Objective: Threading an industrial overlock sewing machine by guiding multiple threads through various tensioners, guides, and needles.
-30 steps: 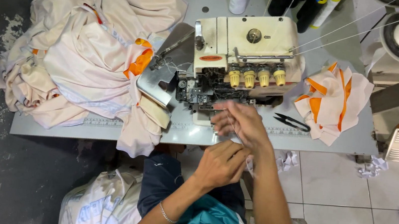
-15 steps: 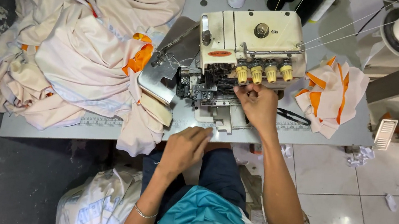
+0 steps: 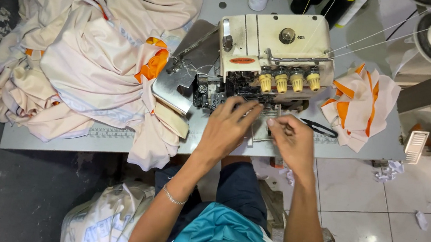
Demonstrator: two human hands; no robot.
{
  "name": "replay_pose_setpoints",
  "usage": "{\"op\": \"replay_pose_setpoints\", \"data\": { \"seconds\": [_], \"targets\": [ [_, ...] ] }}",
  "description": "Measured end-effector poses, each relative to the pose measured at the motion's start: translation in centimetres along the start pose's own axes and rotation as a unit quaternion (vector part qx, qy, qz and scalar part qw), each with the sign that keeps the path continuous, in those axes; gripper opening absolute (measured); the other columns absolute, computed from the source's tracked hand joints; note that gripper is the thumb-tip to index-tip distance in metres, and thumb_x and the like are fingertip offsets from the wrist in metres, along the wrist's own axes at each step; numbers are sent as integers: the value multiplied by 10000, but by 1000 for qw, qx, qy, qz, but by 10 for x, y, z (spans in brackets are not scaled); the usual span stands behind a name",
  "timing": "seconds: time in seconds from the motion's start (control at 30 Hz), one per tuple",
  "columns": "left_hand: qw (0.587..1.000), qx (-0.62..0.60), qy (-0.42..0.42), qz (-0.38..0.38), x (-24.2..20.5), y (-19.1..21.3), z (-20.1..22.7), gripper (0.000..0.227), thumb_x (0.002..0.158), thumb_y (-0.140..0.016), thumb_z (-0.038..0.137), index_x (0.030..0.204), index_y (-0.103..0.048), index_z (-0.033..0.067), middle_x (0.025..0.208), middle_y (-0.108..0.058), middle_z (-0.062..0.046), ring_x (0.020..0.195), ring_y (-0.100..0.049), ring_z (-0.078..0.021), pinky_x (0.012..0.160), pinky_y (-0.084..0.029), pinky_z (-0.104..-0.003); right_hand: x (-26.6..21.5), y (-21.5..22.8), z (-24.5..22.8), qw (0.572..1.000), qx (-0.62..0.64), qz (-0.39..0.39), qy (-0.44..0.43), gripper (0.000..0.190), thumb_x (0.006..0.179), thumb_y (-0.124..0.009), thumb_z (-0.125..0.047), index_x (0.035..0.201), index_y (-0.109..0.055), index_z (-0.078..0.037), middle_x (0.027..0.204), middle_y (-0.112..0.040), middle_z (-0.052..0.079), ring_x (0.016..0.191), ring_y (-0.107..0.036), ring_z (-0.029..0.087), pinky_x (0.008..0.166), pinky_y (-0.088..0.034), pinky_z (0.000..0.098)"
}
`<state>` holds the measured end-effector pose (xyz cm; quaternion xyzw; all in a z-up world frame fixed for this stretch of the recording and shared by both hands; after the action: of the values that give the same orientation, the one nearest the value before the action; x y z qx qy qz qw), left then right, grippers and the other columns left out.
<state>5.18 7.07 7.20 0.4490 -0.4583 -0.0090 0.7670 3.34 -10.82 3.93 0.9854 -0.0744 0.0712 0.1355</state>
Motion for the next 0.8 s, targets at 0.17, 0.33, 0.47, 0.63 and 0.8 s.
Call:
{"op": "replay_pose_setpoints", "data": {
  "seconds": [0.17, 0.33, 0.47, 0.63, 0.8],
  "targets": [
    [996, -3, -61, -65, 11, -16, 25, 145, 867, -739, 125, 995, -770, 185, 871, -716, -5, 1015, -580, -233, 811, -466, -351, -27, 53, -1, 997, 36, -33, -61, 133, 957, -708, -69, 870, -728, 30, 573, -602, 101, 558, -585, 118, 518, -501, 266],
    [974, -219, -17, -58, 7, 6, 36, 58, 940, -722, 223, 921, -756, 181, 848, -727, 4, 926, -668, -189, 999, -405, -418, -35, 70, 29, 992, 71, -85, -58, 105, 948, -707, -44, 915, -748, 47, 662, -677, 125, 617, -635, 146, 615, -559, 302],
    [921, -371, 115, -43, 11, 19, 22, 75, 975, -707, 245, 1018, -765, 230, 963, -777, 29, 986, -721, -183, 1063, -414, -423, -32, 24, 16, 987, 129, -93, -32, 111, 957, -687, -55, 959, -753, 35, 737, -719, 134, 698, -703, 168, 685, -593, 326],
    [759, -558, 336, 22, 2, 14, -6, 99, 970, -734, 171, 1044, -774, 119, 821, -785, -64, 815, -686, -74, 772, -553, -254, -23, -37, 3, 978, 165, -123, 28, 73, 926, -745, -22, 927, -761, 50, 763, -733, 139, 752, -629, 130, 701, -581, 325],
    [742, -583, 331, 1, 7, 25, -10, 254, 906, -794, 98, 1156, -762, 71, 803, -787, -103, 789, -717, -103, 760, -572, -249, -9, -21, -48, 990, 75, -20, 121, 179, 946, -719, -20, 1113, -742, 41, 948, -749, 192, 879, -725, 234, 810, -587, 393]
  ]
}}
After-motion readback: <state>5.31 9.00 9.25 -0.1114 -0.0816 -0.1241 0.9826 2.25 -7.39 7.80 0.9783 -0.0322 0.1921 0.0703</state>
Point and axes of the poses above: each hand's wrist, its own x-axis towards the middle knuckle, its own y-axis out of the back of the hand, z = x × y, the point moved 5 cm from there along x, towards the middle knuckle
